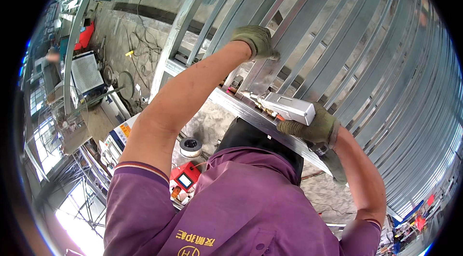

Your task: The person welds a large metal frame using a handheld welding tool. They move along the frame, applying welds at multiple joints while wearing gloves. Another worker is visible in the background performing similar tasks.

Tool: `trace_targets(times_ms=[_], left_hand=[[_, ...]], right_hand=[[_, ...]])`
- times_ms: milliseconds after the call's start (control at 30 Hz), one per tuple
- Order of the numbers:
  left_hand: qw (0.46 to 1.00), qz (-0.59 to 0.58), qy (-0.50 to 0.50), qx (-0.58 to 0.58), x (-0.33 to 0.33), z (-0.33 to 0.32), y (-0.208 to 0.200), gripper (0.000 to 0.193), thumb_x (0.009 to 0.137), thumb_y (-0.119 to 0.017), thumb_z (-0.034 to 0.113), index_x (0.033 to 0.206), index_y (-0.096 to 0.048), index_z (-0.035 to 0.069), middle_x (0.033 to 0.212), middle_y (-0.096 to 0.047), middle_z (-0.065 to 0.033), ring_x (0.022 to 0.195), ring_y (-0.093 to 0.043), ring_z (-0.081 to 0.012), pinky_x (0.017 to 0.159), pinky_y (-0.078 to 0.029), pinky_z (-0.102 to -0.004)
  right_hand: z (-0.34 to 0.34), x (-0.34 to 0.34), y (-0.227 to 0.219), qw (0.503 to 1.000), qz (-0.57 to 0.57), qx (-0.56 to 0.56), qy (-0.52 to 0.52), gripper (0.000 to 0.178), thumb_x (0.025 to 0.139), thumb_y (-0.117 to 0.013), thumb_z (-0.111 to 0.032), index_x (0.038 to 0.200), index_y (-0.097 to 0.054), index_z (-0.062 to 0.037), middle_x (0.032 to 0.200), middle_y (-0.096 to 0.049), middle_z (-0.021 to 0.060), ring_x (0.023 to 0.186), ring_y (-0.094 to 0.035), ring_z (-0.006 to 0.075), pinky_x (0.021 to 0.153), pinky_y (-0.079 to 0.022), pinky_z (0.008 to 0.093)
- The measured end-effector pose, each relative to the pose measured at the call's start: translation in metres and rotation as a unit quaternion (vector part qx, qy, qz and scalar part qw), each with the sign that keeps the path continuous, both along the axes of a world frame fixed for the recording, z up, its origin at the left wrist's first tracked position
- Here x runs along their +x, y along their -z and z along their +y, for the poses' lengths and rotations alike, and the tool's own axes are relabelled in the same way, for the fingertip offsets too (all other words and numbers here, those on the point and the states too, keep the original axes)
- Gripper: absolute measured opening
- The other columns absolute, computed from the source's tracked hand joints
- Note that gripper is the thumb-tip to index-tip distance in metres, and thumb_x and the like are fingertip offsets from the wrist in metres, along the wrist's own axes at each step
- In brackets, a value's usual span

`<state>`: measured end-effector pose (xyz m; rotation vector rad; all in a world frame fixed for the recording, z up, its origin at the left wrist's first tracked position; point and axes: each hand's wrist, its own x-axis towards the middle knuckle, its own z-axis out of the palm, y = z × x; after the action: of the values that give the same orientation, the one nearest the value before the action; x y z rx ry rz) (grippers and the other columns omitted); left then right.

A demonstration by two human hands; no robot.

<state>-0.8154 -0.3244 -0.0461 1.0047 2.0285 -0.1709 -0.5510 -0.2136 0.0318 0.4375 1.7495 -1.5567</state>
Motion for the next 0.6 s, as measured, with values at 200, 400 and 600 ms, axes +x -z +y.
trace_targets(times_ms=[200, 400, 600], left_hand=[[1.000, -0.004, 0.003, 0.007, 0.000, 0.002, -0.007, 0.068, 0.092, -0.076, 0.063, 0.132, -0.080, 0.008, 0.133, -0.079, -0.0152, 0.125, -0.075, -0.0331, 0.107, -0.058, -0.0468], [1.000, 0.011, 0.006, 0.028, 0.001, 0.000, -0.006, 0.067, 0.092, -0.076, 0.062, 0.133, -0.080, 0.008, 0.133, -0.079, -0.0160, 0.124, -0.075, -0.0334, 0.106, -0.058, -0.0474], [1.000, -0.002, 0.005, 0.011, -0.001, 0.002, -0.005, 0.067, 0.091, -0.078, 0.061, 0.132, -0.080, 0.008, 0.132, -0.079, -0.0169, 0.124, -0.076, -0.0341, 0.106, -0.058, -0.0477]], right_hand=[[-0.001, -0.006, 0.018, 0.998, -0.051, -0.023, -0.029, 0.072, 0.094, -0.091, -0.043, 0.153, -0.066, -0.0095, 0.133, -0.080, 0.0126, 0.118, -0.073, 0.0200, 0.104, -0.058, 0.0359], [-0.005, -0.003, 0.038, 0.999, -0.003, -0.046, -0.027, 0.072, 0.093, -0.093, -0.044, 0.151, -0.068, -0.0108, 0.127, -0.081, 0.0103, 0.111, -0.072, 0.0176, 0.101, -0.058, 0.0356], [-0.007, -0.005, 0.038, 0.998, -0.036, -0.041, -0.026, 0.073, 0.090, -0.095, -0.045, 0.149, -0.070, -0.0110, 0.125, -0.082, 0.0091, 0.110, -0.074, 0.0167, 0.100, -0.059, 0.0357]])
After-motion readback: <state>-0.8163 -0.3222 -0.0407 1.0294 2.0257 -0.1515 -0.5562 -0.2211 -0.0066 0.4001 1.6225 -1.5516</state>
